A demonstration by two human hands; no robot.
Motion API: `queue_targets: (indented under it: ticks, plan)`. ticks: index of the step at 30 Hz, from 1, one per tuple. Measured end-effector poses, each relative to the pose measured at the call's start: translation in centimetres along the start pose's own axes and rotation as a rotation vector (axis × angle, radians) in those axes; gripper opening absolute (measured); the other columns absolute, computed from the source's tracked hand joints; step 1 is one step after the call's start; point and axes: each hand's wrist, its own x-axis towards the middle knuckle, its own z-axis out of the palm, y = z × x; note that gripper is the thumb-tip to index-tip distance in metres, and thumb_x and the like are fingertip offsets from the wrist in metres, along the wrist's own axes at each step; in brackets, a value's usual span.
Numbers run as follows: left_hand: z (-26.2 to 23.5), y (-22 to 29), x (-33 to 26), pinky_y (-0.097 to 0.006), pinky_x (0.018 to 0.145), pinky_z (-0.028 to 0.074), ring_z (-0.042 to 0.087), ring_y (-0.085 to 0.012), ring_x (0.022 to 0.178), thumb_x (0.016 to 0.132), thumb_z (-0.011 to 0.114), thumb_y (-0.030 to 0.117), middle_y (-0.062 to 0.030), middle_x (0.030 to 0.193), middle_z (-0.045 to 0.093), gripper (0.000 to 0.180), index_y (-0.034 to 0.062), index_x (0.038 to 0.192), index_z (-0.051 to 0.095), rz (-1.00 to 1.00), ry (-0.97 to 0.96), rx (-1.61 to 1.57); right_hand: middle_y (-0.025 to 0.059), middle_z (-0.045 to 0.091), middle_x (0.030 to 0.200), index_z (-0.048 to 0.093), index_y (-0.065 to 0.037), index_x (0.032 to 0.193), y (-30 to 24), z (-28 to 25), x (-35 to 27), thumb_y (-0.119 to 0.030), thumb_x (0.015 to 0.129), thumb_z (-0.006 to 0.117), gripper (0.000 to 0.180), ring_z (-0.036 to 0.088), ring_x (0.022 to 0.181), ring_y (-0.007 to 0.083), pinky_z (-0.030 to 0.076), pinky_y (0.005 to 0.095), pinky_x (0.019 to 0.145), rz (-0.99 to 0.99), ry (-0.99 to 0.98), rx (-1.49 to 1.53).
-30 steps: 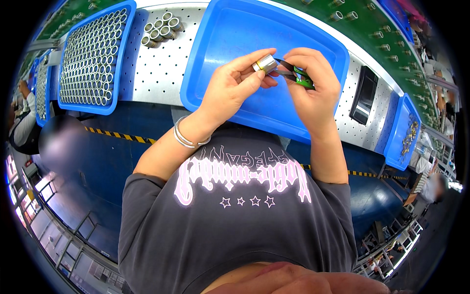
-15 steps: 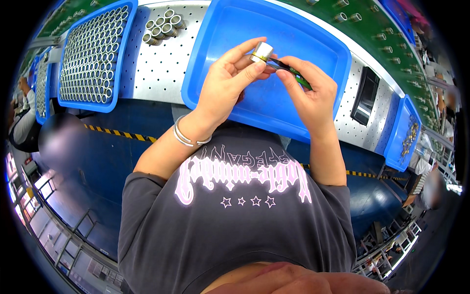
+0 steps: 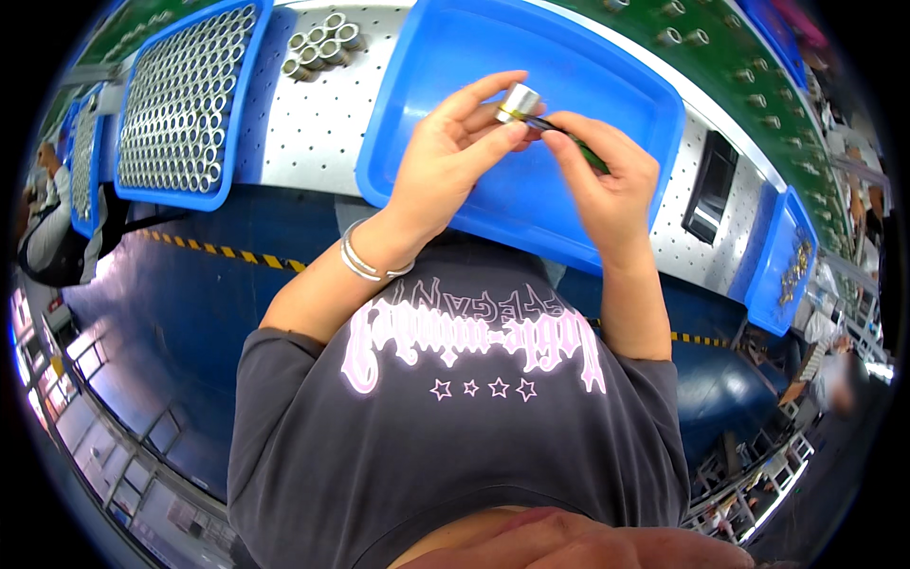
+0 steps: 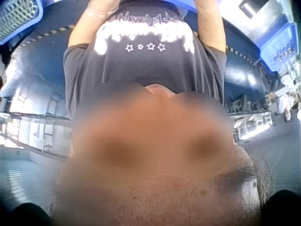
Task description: The person uses a green-handled tool to scrape the rim of small metal cylinders. They pick up each cylinder from a blue tray, perform the scraping action, and place the finished item onto a green pegboard. The process is repeated continuously for multiple units.
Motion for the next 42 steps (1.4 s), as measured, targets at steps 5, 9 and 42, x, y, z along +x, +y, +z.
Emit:
queue_targets:
  ticks: [5, 9, 42]
  plan:
    - [-0.1, -0.5, 0.1, -0.018, 0.069, 0.046, 0.058, -0.0111, 0.094, 0.088, 0.056, 0.008, -0.0089, 0.109, 0.061, 0.043, 0.0027, 0.129, 0.045, 0.056, -0.031, 0.004, 0.0087, 0.067, 0.081, 0.067, 0.0, 0.089, 1.0, 0.0, -0.6, -0.005, 0.079, 0.067, 0.011, 0.061, 0.07, 0.0134, 0.047, 0.0228, 0.064, 0.052, 0.021, 0.055]
    - [0.0, -1.0, 0.2, -0.027, 0.087, 0.048, 0.058, -0.0155, 0.099, 0.086, 0.057, 0.002, -0.0118, 0.111, 0.059, 0.041, -0.0009, 0.125, 0.046, 0.082, -0.024, -0.11, 0.0078, 0.066, 0.081, 0.068, 0.001, 0.09, 1.3, 0.3, -0.9, -0.003, 0.081, 0.065, 0.01, 0.059, 0.072, 0.0094, 0.045, 0.0199, 0.063, 0.043, 0.061, 0.055]
    - [0.7, 1.4, -0.4, -0.027, 0.084, 0.048, 0.061, -0.0196, 0.098, 0.092, 0.05, 0.014, -0.0161, 0.115, 0.057, 0.045, 0.0001, 0.133, 0.038, -0.081, -0.036, 0.032, 0.0024, 0.06, 0.085, 0.057, -0.001, 0.101, 0.0, -1.4, -0.7, 0.002, 0.08, 0.062, 0.022, 0.052, 0.067, 0.0065, 0.041, 0.0173, 0.058, 0.116, 0.016, 0.382]
